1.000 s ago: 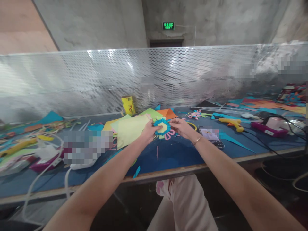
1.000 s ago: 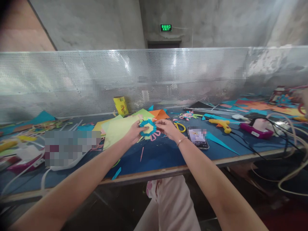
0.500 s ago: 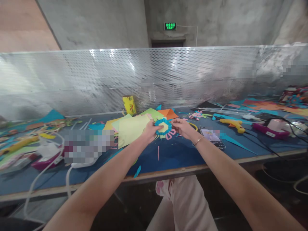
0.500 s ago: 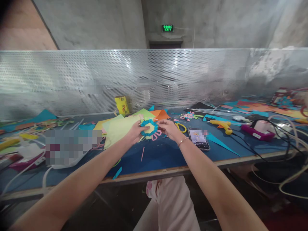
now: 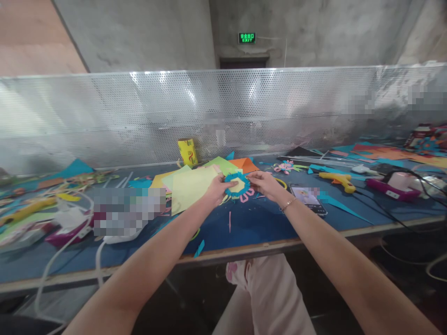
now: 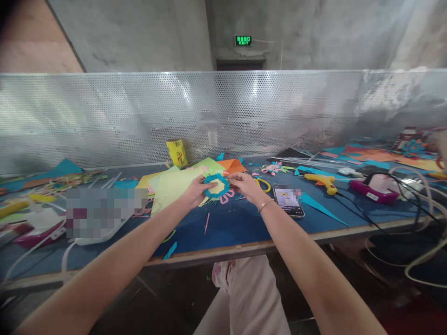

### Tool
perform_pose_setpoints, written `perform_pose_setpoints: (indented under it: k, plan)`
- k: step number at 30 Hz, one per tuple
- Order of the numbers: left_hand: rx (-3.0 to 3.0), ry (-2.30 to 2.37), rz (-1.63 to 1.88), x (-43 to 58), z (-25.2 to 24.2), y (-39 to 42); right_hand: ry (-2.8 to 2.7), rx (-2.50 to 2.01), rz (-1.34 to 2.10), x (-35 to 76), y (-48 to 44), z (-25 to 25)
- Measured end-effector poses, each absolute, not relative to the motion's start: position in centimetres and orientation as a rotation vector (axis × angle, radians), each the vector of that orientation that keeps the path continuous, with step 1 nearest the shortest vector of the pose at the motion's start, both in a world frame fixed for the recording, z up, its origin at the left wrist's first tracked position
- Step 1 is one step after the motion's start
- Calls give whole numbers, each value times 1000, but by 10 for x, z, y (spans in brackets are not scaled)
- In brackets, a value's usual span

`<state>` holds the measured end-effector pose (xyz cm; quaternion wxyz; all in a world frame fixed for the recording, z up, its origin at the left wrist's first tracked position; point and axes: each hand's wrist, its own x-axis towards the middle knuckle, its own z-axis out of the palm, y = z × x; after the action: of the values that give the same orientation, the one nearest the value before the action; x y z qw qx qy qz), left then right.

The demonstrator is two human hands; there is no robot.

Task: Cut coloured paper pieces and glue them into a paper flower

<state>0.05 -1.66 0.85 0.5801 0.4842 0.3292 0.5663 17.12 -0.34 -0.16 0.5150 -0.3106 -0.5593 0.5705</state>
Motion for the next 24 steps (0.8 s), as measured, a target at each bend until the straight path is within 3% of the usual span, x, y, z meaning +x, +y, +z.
perform_pose_setpoints:
  k: [24]
  plan:
    - [1078,764,1294,7,11,-22,-1320,-548,1450,173,-12,7]
